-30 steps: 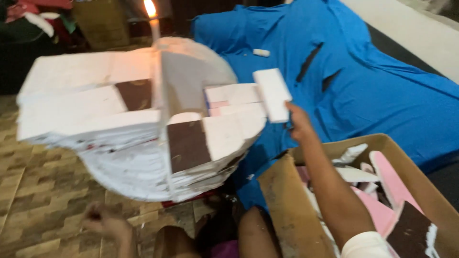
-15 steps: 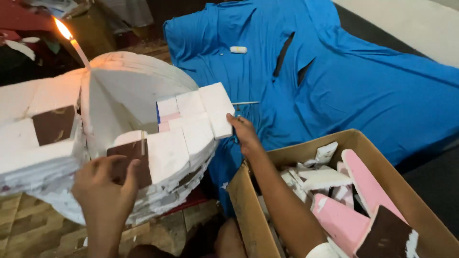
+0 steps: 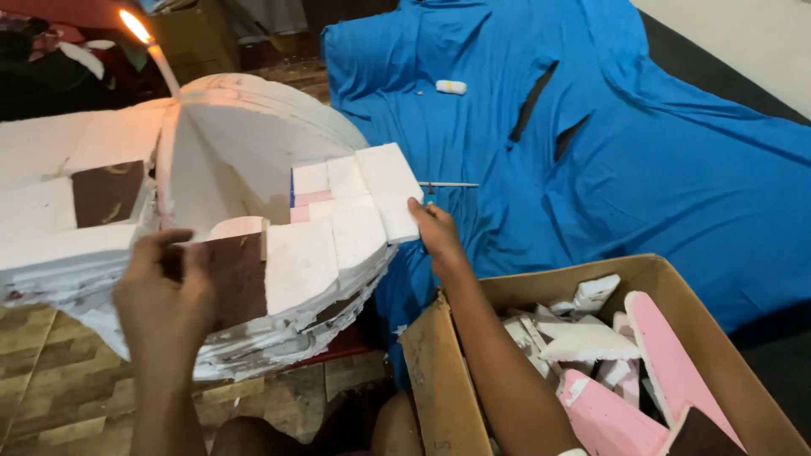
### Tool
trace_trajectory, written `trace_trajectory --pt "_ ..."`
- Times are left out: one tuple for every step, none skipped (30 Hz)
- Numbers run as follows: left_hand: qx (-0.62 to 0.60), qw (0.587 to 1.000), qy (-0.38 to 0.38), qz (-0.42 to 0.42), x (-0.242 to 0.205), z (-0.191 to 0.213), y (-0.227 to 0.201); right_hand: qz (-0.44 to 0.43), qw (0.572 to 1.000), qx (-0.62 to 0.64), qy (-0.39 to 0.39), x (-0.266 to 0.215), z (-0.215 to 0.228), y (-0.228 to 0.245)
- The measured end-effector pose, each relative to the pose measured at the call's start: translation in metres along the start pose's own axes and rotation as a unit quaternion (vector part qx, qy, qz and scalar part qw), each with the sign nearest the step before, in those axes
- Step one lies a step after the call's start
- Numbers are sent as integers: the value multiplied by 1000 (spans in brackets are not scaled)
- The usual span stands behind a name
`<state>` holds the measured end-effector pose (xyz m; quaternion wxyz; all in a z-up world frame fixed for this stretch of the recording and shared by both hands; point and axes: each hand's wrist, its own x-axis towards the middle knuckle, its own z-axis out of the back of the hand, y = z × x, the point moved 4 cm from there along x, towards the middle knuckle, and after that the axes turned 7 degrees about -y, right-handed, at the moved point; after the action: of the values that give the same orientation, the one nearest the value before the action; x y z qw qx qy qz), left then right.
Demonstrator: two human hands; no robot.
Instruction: Cutting styrofoam pieces with a utility knife and assembling them onto a larger structure using an applicator tool.
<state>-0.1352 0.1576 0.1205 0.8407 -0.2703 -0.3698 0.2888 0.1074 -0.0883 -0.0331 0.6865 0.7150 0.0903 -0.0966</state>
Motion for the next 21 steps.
trace_trajectory --pt "0 1000 -2 1 -2 -9 5 1 1000 -1 1 6 -1 -7" --pt "-28 998 3 -59 -5 -19 4 19 999 -27 2 12 -1 -12" --pt "-57 991 9 -121 -8 -30 3 36 998 -51 1 19 0 -18" --pt "-58 991 8 -121 -7 -39 -13 37 998 -52 0 21 1 -21" --pt "-68 984 76 -144 -7 -51 -30 47 996 -70 -5 22 1 -22" --pt "-76 972 144 -167 -7 -64 -48 57 995 -87 -10 24 1 -23" --pt "-77 972 143 -167 -7 -81 -59 58 994 -87 -10 23 1 -24" --pt "-27 955 203 -213 -10 -103 -71 67 993 -97 -14 23 1 -24" --pt "22 930 261 -258 -14 -126 -84 75 991 -107 -20 23 3 -25" --pt "21 930 261 -258 -17 -139 -88 76 991 -108 -21 16 2 -21" --pt "76 914 279 -283 -21 -155 -92 77 990 -117 -26 10 3 -18" --pt "131 895 296 -308 -25 -172 -96 78 988 -127 -30 5 4 -15" --pt "130 894 297 -308 -24 -179 -98 77 988 -127 -32 -3 6 -9" --pt "154 889 314 -295 -24 -188 -98 73 989 -127 -26 -11 7 -3" --pt "178 884 329 -281 -22 -196 -98 70 989 -127 -18 -18 7 4" --pt "178 884 329 -282 -20 -198 -99 70 989 -126 -19 -18 9 3" --pt "187 877 345 -277 -20 -199 -99 62 993 -102 -3 -19 9 2" --pt "196 871 360 -271 -20 -201 -99 55 995 -78 13 -19 10 0" --pt "196 870 362 -271 -19 -207 -92 53 995 -78 12 -21 11 -1" --pt "184 878 347 -273 -17 -212 -86 63 995 -77 1 -22 12 -1" --pt "172 886 331 -275 -14 -217 -81 72 994 -76 -10 -23 13 0"
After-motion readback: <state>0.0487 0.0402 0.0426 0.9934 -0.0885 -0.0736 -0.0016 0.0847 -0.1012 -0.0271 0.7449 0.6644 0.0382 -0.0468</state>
